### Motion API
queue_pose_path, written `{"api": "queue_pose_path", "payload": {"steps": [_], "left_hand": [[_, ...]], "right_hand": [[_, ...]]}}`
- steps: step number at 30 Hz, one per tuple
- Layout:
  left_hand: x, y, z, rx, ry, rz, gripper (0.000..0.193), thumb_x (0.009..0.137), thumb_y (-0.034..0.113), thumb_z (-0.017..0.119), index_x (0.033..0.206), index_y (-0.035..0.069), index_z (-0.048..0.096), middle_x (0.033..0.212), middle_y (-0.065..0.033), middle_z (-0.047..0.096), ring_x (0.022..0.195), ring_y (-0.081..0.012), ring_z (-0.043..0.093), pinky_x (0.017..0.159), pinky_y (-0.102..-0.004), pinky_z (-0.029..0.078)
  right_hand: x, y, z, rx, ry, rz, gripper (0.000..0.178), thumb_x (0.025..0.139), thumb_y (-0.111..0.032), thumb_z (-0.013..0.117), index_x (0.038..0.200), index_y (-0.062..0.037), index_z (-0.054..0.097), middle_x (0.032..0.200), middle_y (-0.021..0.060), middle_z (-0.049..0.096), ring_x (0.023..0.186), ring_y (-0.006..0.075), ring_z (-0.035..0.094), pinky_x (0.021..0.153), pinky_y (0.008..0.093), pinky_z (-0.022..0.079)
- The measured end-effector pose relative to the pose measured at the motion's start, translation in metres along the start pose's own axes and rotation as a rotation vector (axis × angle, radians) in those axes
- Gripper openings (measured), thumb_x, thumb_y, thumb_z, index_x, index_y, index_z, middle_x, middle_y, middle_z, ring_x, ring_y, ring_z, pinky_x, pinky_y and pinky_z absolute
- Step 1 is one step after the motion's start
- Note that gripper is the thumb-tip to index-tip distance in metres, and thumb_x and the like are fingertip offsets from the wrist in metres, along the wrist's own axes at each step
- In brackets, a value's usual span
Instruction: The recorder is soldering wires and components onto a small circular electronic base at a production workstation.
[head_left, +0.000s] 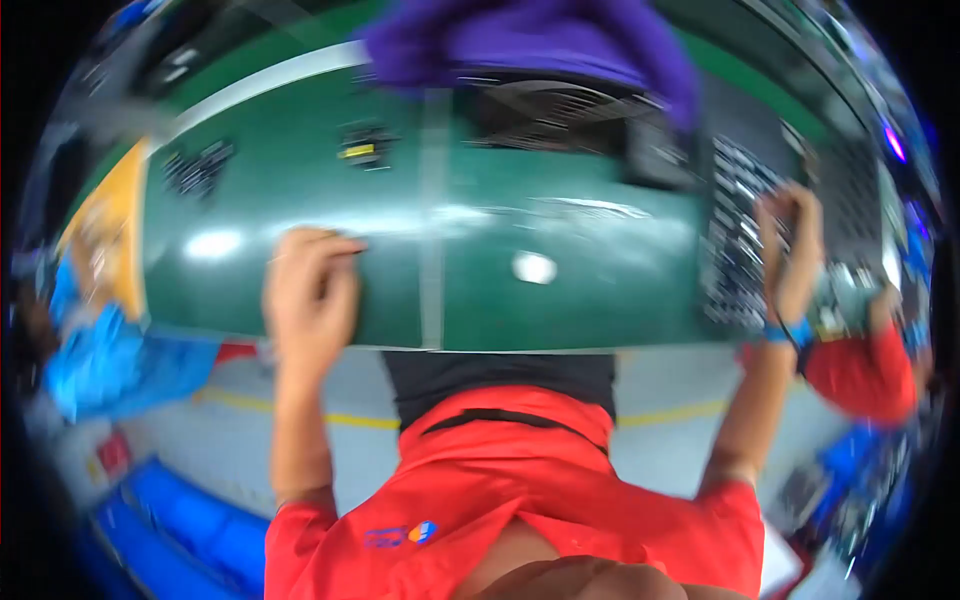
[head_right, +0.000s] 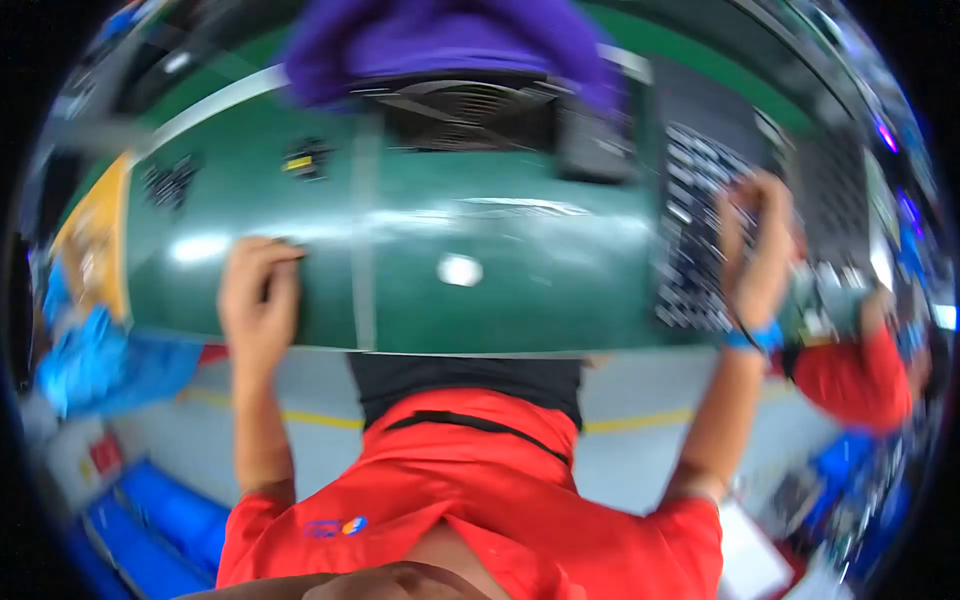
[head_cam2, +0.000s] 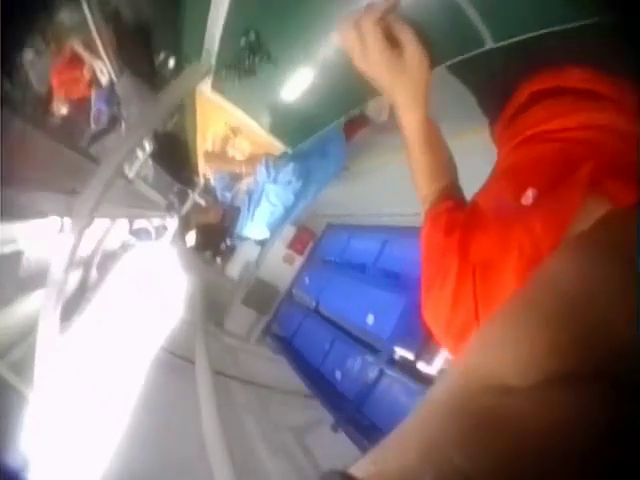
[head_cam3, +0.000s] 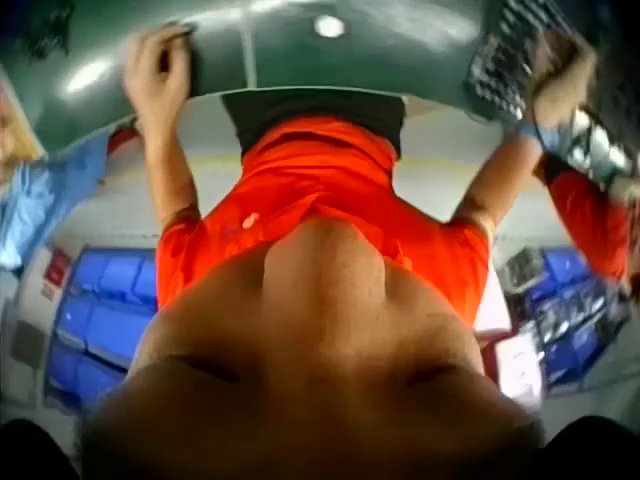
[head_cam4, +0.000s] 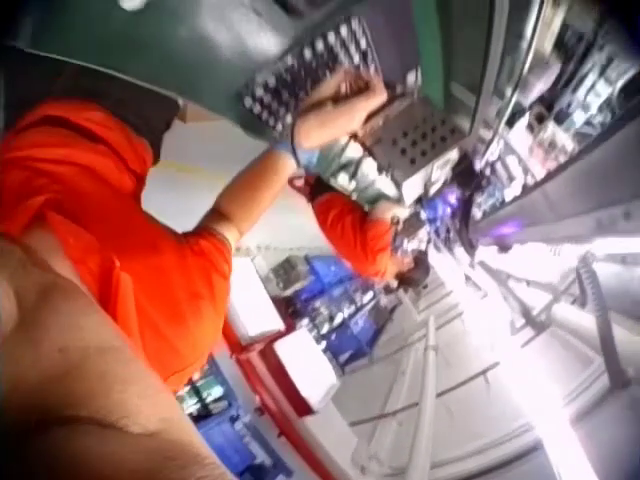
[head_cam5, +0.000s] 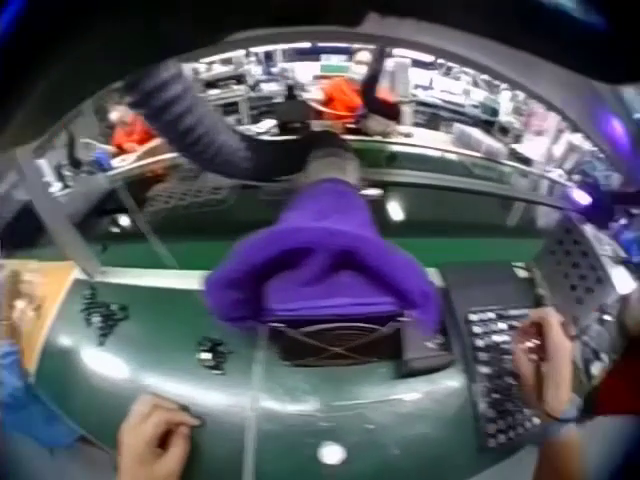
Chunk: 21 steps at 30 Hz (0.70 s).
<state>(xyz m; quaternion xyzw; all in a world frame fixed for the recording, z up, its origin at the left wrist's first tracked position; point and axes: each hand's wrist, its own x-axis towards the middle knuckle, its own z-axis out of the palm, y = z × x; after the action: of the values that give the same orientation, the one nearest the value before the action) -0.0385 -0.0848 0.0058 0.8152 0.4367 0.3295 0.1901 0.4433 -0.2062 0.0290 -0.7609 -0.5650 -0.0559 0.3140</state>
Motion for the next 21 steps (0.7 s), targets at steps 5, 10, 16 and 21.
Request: {"api": "queue_pose_path", "payload": {"steps": [5,10,16,21], "left_hand": [[0.014,-0.007,0.016,-0.030,-0.018,0.086,0.017,0.080,-0.003,0.066,0.093,0.008,0.069,0.095,-0.0091,0.063,0.090,-0.0308,0.061,0.079,-0.0409,0.048],[0.002,-0.001,0.003,-0.010,-0.034,0.002,0.019,0.080,-0.005,0.067,0.092,0.009,0.070,0.094,-0.0072,0.063,0.089,-0.0281,0.061,0.080,-0.0380,0.048],[0.037,-0.022,-0.022,-0.189,-0.020,0.017,0.015,0.082,-0.004,0.065,0.092,0.006,0.067,0.093,-0.0088,0.061,0.085,-0.0302,0.060,0.078,-0.0410,0.049],[0.166,-0.138,-0.066,0.473,0.162,0.077,0.019,0.086,0.008,0.061,0.103,0.002,0.065,0.100,-0.0194,0.062,0.090,-0.0399,0.063,0.082,-0.0483,0.054]], "right_hand": [[-0.027,0.048,-0.024,-0.100,-0.042,0.095,0.040,0.097,0.006,0.062,0.135,-0.0036,0.057,0.116,0.0087,0.065,0.110,0.0156,0.063,0.100,0.0299,0.051],[-0.021,0.043,-0.003,-0.080,-0.072,0.092,0.038,0.099,0.002,0.061,0.136,-0.0036,0.056,0.122,0.0117,0.066,0.112,0.0185,0.064,0.097,0.0307,0.050],[-0.020,0.046,0.004,-0.121,0.002,0.087,0.040,0.098,0.003,0.062,0.136,-0.0038,0.057,0.120,0.0122,0.066,0.110,0.0186,0.063,0.097,0.0296,0.049],[-0.024,0.045,0.003,-0.175,0.070,0.072,0.037,0.097,0.003,0.063,0.134,-0.0030,0.059,0.117,0.0120,0.067,0.105,0.0191,0.064,0.094,0.0293,0.050]]}}
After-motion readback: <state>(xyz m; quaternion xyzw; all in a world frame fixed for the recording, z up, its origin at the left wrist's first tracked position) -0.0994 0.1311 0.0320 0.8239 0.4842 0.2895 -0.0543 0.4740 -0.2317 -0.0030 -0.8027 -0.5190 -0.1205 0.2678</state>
